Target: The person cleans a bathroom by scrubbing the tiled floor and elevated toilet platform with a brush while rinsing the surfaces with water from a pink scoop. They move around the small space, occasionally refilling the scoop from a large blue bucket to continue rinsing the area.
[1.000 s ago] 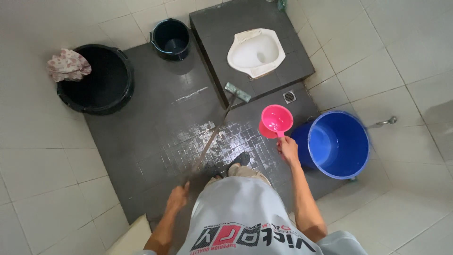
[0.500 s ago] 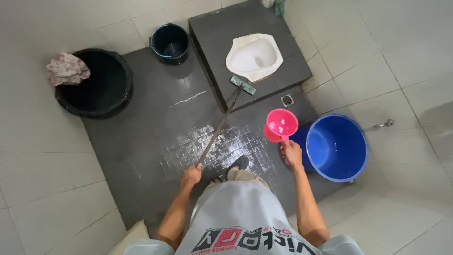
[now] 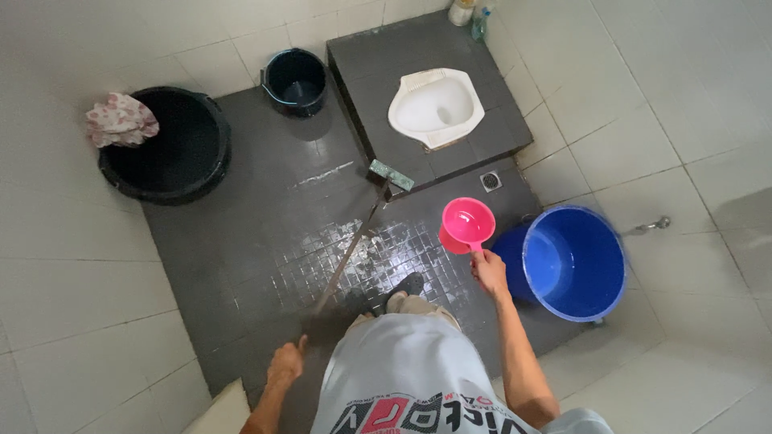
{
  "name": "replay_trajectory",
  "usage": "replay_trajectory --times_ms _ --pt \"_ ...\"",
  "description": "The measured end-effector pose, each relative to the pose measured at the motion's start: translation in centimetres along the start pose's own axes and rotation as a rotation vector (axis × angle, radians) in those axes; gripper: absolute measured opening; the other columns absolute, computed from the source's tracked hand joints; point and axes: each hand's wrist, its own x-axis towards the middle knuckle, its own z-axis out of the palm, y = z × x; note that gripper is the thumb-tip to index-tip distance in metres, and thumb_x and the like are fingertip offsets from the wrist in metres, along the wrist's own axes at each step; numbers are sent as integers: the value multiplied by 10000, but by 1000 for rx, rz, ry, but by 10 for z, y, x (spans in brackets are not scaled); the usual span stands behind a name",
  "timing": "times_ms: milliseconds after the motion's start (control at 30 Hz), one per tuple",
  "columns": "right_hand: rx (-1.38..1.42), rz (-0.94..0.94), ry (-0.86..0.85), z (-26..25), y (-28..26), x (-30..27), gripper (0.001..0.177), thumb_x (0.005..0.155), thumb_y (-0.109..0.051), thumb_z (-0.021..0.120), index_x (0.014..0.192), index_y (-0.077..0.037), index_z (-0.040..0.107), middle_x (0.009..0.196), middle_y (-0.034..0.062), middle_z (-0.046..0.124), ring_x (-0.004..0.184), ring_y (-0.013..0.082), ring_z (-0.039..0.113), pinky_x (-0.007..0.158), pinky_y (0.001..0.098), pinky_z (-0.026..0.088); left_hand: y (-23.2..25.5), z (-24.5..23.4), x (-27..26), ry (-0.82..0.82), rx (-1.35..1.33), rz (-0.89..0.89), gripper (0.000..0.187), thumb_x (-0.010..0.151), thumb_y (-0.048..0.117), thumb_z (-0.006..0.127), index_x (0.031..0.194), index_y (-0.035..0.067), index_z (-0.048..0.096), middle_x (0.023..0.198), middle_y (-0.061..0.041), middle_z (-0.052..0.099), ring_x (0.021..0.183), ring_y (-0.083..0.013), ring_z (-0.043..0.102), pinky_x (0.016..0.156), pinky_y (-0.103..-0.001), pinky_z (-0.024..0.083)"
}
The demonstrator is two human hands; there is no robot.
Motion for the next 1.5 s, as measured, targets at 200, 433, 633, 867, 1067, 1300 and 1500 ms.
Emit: replay_trajectory --times_ms 200,433,633,867,1067,1300,1500 --pt "51 0 -5 17 -10 2 300 970 -250 611 840 17 650 656 41 567 510 115 500 471 313 399 62 8 40 219 -136 298 778 1018 627 344 963 -35 751 1021 -325 701 1065 -513 655 953 -565 515" --pt "5 -54 -49 29 -20 0 335 985 -282 614 838 16 656 651 38 566 513 113 503 470 307 402 165 -10 77 70 -289 258 659 1010 562 433 1021 -21 741 966 -266 739 905 -431 740 843 -529 563" --pt "-58 -68 -33 27 -30 -10 341 984 -304 591 832 -7 659 648 39 588 513 119 521 469 308 414 144 -8 73 71 -298 290 663 1009 559 451 1002 -31 754 956 -279 750 906 -426 740 829 -527 566" --pt "-131 -47 10 19 -34 -11 312 977 -283 599 872 0 678 661 50 615 517 121 541 444 321 395 88 1 53 64 -293 276 711 1037 562 390 918 -61 709 938 -308 727 923 -484 750 842 -538 583" --pt "-84 -90 -29 24 -16 25 310 977 -263 602 860 12 684 670 52 620 516 121 543 448 316 414 149 -12 71 148 -325 272 693 1021 560 403 884 -31 738 876 -267 729 872 -442 727 818 -531 550" --pt "-143 -112 -108 39 -30 79 417 1007 -352 596 822 13 675 630 56 594 493 128 539 452 314 420 217 -35 97 -86 -533 190 663 1054 543 401 929 -34 703 668 -156 630 540 -306 625 570 -500 501" --pt "-81 -124 -233 59 -80 124 353 980 -312 594 799 -13 644 611 13 573 491 102 522 448 306 411 192 -73 90 119 -470 307 633 1023 527 393 955 -13 716 727 -168 697 601 -314 693 638 -472 534"
